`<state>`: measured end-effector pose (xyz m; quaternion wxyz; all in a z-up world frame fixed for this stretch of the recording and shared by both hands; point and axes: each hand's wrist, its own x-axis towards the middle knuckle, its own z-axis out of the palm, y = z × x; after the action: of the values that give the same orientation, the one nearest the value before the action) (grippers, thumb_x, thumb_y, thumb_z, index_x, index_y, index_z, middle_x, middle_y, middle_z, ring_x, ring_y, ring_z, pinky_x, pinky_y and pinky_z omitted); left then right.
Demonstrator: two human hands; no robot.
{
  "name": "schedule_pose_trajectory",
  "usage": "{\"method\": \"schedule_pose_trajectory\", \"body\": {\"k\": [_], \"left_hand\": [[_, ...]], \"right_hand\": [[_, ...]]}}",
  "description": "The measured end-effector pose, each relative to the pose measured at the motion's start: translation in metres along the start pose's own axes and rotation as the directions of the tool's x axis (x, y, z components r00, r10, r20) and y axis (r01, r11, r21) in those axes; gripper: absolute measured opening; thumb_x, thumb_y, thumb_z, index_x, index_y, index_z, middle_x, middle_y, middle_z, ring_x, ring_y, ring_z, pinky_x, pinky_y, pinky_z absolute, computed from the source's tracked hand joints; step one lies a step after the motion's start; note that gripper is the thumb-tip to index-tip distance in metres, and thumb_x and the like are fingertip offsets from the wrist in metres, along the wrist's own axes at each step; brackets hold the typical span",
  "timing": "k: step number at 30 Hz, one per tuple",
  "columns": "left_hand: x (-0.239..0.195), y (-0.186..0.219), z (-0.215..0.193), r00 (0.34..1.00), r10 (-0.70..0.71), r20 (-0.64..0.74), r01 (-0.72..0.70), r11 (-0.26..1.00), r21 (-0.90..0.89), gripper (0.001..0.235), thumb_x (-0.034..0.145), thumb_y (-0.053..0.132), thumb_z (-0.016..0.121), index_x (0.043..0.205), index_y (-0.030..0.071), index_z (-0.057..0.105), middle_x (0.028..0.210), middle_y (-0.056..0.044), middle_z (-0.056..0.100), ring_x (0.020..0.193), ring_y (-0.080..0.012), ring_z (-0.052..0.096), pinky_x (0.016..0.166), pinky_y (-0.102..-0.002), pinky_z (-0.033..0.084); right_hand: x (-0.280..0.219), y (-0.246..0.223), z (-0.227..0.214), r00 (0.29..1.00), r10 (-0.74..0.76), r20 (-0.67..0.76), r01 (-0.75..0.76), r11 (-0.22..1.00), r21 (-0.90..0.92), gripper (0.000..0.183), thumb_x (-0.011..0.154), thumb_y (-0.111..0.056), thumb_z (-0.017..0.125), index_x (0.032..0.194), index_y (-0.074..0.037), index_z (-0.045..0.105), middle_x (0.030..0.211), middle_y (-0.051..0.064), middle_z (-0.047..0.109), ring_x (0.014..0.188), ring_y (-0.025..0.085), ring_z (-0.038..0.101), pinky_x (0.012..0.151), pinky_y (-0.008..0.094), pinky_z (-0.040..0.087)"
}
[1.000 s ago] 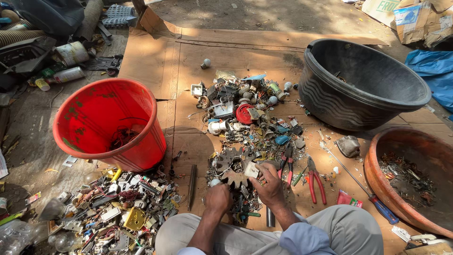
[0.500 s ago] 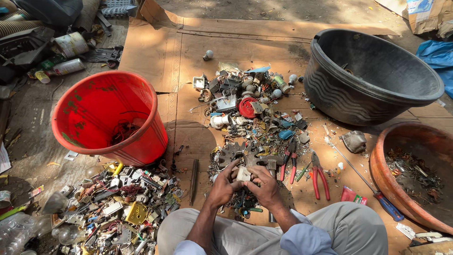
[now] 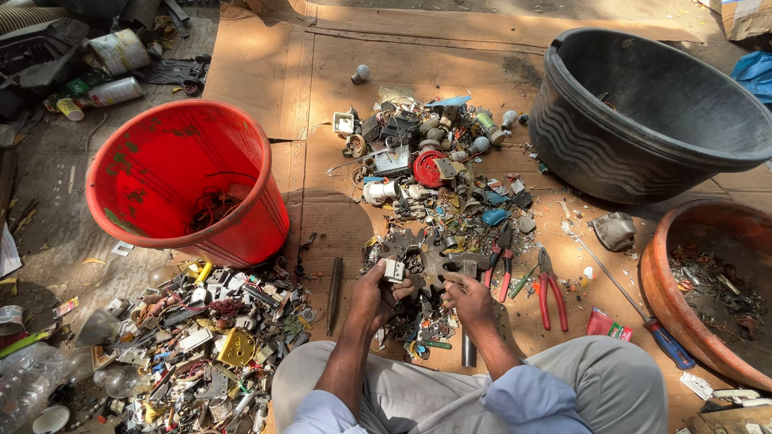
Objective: The person sits on a cardboard sheet and uses a hammer and pliers to break apart small electronic components and scrap items. They repeatedly strike objects on a metal gear to separate parts and occasionally use pliers to pull or twist components.
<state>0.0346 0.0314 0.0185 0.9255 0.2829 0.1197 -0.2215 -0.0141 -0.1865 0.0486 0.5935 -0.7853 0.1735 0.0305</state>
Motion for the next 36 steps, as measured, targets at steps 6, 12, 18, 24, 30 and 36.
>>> {"method": "schedule_pose_trajectory", "body": {"k": [6, 12, 18, 24, 30, 36], "left_hand": [[-0.003, 0.008, 0.008, 0.998, 0.001, -0.056, -0.009, 0.989, -0.145, 0.047, 0.109, 0.03, 0.042, 0.143, -0.002, 0.049, 0.105, -0.023, 0.068, 0.084, -0.0294, 0.073, 0.083, -0.047, 0.065], [-0.003, 0.013, 0.009, 0.999, 0.019, 0.03, -0.012, 0.972, -0.234, 0.042, 0.107, 0.031, 0.043, 0.139, 0.004, 0.051, 0.103, -0.026, 0.069, 0.076, -0.0286, 0.073, 0.076, -0.046, 0.065], [-0.003, 0.013, 0.007, 0.999, -0.003, 0.045, 0.013, 0.979, -0.204, 0.039, 0.108, 0.03, 0.043, 0.133, 0.003, 0.054, 0.105, -0.024, 0.072, 0.067, -0.0254, 0.069, 0.065, -0.041, 0.063], [-0.001, 0.011, 0.004, 0.999, -0.025, 0.041, 0.033, 0.979, -0.203, 0.038, 0.107, 0.029, 0.04, 0.129, 0.003, 0.056, 0.105, -0.023, 0.072, 0.065, -0.0261, 0.067, 0.063, -0.041, 0.061], [-0.001, 0.012, 0.005, 0.997, -0.071, -0.002, 0.069, 0.969, -0.238, 0.038, 0.106, 0.026, 0.041, 0.126, 0.0, 0.058, 0.105, -0.027, 0.072, 0.064, -0.028, 0.066, 0.062, -0.04, 0.06], [-0.003, 0.013, 0.006, 0.996, -0.082, 0.031, 0.087, 0.959, -0.269, 0.033, 0.105, 0.023, 0.045, 0.119, -0.001, 0.062, 0.094, -0.025, 0.071, 0.061, -0.0261, 0.067, 0.059, -0.039, 0.061]], "right_hand": [[-0.002, 0.009, 0.014, 0.995, -0.096, 0.013, 0.097, 0.986, -0.135, 0.032, 0.092, -0.016, 0.065, 0.119, 0.001, 0.072, 0.098, 0.011, 0.078, 0.076, 0.014, 0.072, 0.068, 0.029, 0.059], [0.015, 0.04, -0.001, 0.966, -0.143, -0.214, 0.041, 0.906, -0.421, 0.033, 0.089, -0.022, 0.067, 0.117, -0.006, 0.076, 0.107, 0.013, 0.079, 0.095, 0.022, 0.075, 0.086, 0.035, 0.058], [0.022, 0.053, -0.008, 0.955, -0.108, -0.278, -0.027, 0.897, -0.44, 0.036, 0.087, -0.028, 0.069, 0.115, -0.006, 0.075, 0.11, 0.015, 0.078, 0.103, 0.028, 0.075, 0.093, 0.038, 0.057], [0.013, 0.04, -0.001, 0.96, -0.117, -0.254, -0.014, 0.888, -0.459, 0.035, 0.087, -0.027, 0.067, 0.115, -0.008, 0.076, 0.112, 0.015, 0.078, 0.104, 0.029, 0.074, 0.093, 0.039, 0.056], [0.016, 0.044, 0.001, 0.973, -0.02, -0.228, -0.08, 0.902, -0.424, 0.034, 0.089, -0.027, 0.067, 0.115, -0.008, 0.074, 0.116, 0.013, 0.077, 0.107, 0.027, 0.074, 0.092, 0.04, 0.057], [0.014, 0.038, 0.003, 0.971, -0.003, -0.24, -0.11, 0.885, -0.452, 0.032, 0.088, -0.027, 0.069, 0.115, -0.011, 0.076, 0.115, 0.014, 0.076, 0.107, 0.028, 0.073, 0.092, 0.04, 0.057]]}}
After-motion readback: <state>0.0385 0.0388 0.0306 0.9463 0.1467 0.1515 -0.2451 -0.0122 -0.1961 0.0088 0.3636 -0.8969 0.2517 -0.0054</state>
